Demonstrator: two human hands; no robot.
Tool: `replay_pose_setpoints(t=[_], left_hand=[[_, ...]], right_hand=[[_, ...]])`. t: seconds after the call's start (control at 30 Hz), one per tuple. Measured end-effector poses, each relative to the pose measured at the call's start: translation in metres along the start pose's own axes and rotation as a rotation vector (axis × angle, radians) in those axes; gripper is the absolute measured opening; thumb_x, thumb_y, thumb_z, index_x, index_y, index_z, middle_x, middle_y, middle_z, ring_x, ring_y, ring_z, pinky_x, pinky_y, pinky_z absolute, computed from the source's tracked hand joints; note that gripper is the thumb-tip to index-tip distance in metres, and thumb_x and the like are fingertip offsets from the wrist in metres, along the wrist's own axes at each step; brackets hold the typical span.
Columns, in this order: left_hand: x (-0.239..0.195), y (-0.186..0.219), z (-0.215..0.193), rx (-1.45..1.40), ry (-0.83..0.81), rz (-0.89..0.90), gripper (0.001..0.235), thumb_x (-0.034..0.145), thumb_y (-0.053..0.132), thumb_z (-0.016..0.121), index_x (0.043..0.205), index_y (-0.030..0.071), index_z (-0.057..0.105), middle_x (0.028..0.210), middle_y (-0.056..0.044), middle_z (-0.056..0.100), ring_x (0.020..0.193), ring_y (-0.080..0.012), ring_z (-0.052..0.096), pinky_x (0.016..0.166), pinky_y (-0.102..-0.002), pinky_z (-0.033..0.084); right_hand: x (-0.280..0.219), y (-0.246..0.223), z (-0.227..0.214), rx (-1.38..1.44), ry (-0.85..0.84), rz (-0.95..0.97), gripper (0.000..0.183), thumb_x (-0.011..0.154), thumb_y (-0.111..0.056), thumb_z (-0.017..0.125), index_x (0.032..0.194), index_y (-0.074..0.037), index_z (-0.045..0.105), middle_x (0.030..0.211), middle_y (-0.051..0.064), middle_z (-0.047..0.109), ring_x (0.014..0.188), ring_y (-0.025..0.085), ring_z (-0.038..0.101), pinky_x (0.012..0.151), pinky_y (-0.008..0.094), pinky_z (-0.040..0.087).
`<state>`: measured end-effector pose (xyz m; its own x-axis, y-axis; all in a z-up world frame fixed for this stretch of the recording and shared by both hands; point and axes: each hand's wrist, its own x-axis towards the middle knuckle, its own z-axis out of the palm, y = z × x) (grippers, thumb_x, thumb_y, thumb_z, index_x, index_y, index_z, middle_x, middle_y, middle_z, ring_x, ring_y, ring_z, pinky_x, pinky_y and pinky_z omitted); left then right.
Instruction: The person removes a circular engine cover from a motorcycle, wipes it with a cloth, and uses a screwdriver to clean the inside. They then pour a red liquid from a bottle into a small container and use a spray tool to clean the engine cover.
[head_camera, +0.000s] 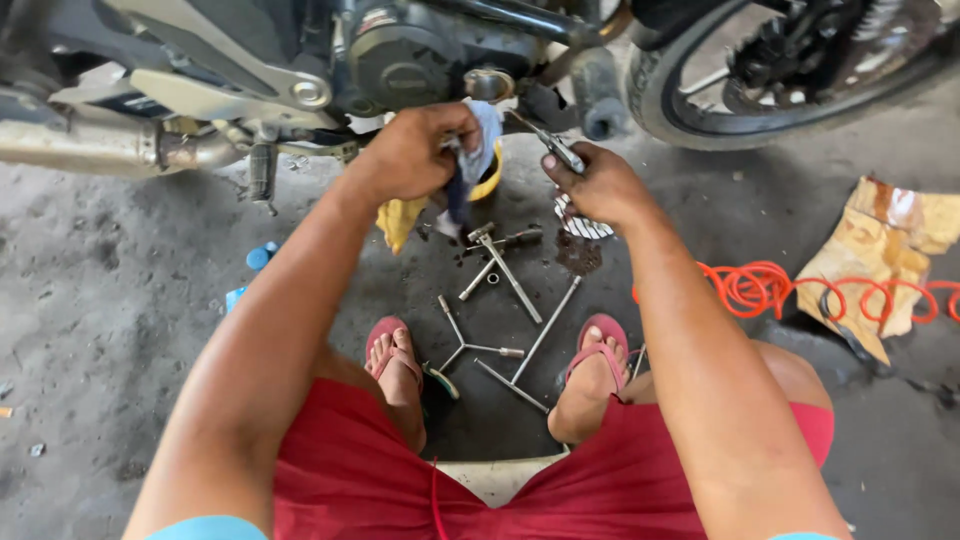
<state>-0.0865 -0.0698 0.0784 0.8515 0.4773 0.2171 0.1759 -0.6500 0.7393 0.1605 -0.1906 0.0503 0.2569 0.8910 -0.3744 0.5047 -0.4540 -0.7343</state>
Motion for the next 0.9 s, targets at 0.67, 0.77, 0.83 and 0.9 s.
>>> replay_pose_setpoints(t=[0.67,0.77,0.83,0.9], left_hand=[[-0.001,-0.001,0.106,-0.012,-0.291,0.144,0.023,0.07,0.002,0.07,0.089,0.014,0.073,0.101,-0.01,0.068,0.106,-0.035,0.068,0.095,-0.047,0.052],[-0.006,-0.014,0.145,0.213,-0.335,0.093,0.017,0.074,0.012,0.073,0.089,0.019,0.073,0.097,-0.009,0.067,0.1,-0.0354,0.07,0.09,-0.046,0.055],[0.001,-0.011,0.178,0.343,-0.364,0.083,0.015,0.074,0.02,0.076,0.086,0.026,0.072,0.095,-0.005,0.068,0.098,-0.0308,0.072,0.089,-0.043,0.056],[0.01,0.005,0.208,0.369,-0.572,-0.141,0.028,0.083,0.017,0.08,0.11,0.019,0.07,0.105,-0.002,0.06,0.101,-0.0194,0.06,0.093,-0.037,0.053]], right_hand=[[-0.053,0.134,-0.021,0.535,-0.07,0.051,0.024,0.086,-0.009,0.084,0.094,-0.006,0.062,0.072,0.014,0.07,0.041,0.005,0.044,0.03,0.016,0.024],[-0.053,0.15,-0.027,0.394,-0.052,0.064,0.025,0.083,-0.011,0.087,0.097,-0.007,0.067,0.074,0.011,0.071,0.044,0.006,0.048,0.034,0.016,0.03],[-0.062,0.138,-0.048,0.309,-0.012,0.062,0.026,0.081,-0.011,0.088,0.099,-0.008,0.069,0.075,0.008,0.071,0.048,0.006,0.05,0.039,0.016,0.034],[-0.078,0.106,-0.073,0.118,-0.036,0.176,0.023,0.088,-0.022,0.083,0.103,-0.012,0.069,0.097,-0.004,0.074,0.087,0.007,0.064,0.081,0.024,0.049]])
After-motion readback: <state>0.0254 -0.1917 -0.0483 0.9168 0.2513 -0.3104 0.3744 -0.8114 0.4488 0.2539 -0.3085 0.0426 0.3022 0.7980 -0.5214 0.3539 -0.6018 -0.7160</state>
